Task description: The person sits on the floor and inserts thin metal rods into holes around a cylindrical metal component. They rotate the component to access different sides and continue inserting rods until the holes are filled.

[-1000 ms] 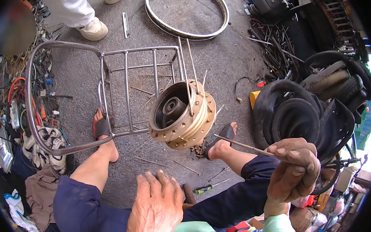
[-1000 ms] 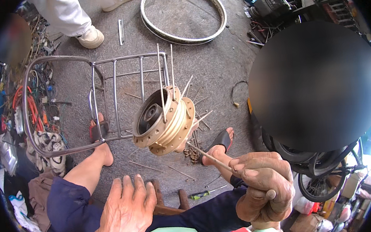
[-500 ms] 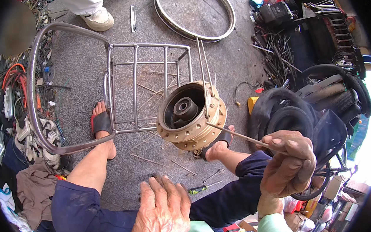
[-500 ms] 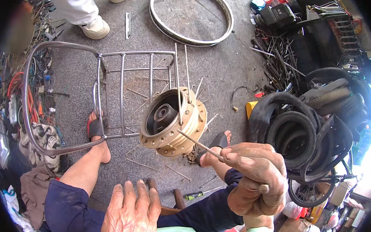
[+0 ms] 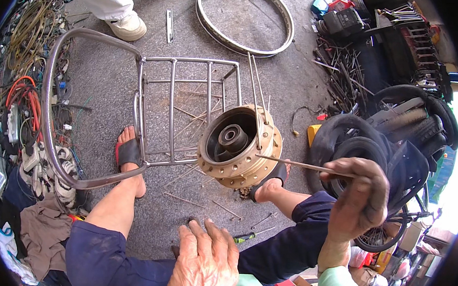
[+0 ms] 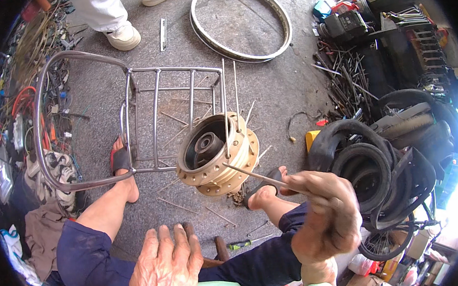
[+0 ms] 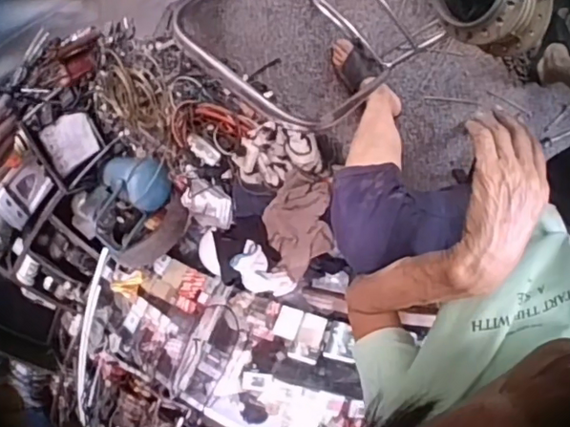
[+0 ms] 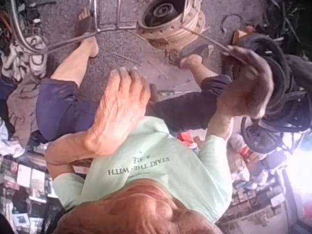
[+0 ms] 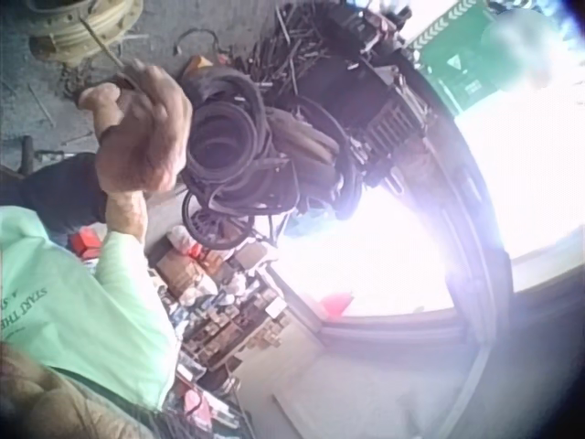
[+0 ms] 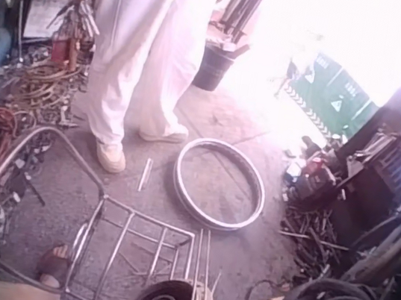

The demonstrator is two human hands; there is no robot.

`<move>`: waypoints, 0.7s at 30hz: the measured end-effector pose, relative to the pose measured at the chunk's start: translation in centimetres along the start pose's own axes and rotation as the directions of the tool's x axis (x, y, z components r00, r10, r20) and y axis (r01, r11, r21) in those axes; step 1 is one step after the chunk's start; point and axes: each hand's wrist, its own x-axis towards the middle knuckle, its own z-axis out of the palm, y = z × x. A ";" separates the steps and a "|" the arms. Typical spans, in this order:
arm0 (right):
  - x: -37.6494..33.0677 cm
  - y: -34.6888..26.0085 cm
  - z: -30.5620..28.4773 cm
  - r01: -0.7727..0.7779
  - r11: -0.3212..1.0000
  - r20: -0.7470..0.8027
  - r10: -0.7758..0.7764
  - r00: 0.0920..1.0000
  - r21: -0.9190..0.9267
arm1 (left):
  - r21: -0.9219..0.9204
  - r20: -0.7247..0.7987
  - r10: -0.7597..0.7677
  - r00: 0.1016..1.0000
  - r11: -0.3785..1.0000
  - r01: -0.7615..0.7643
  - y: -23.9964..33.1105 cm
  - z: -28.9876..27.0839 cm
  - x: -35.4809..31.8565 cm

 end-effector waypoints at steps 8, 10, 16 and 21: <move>0.2 0.8 -1.9 -0.497 0.799 -0.165 0.571 0.804 0.339 | 0.032 -0.013 0.104 0.995 0.994 -0.103 -1.4 0.1 0.9; -0.6 1.9 -3.1 -0.557 0.684 -0.085 0.664 0.743 0.472 | -0.005 -0.051 0.063 0.997 0.998 -0.064 -1.6 0.9 1.5; -4.5 5.1 -4.0 -0.618 0.516 0.001 0.767 0.641 0.592 | -0.010 -0.108 -0.006 0.994 1.000 0.004 -2.1 0.2 3.6; -6.4 6.0 -3.2 -0.604 0.325 0.064 0.844 0.532 0.728 | -0.066 -0.139 0.007 0.990 0.998 -0.017 -1.8 0.6 4.7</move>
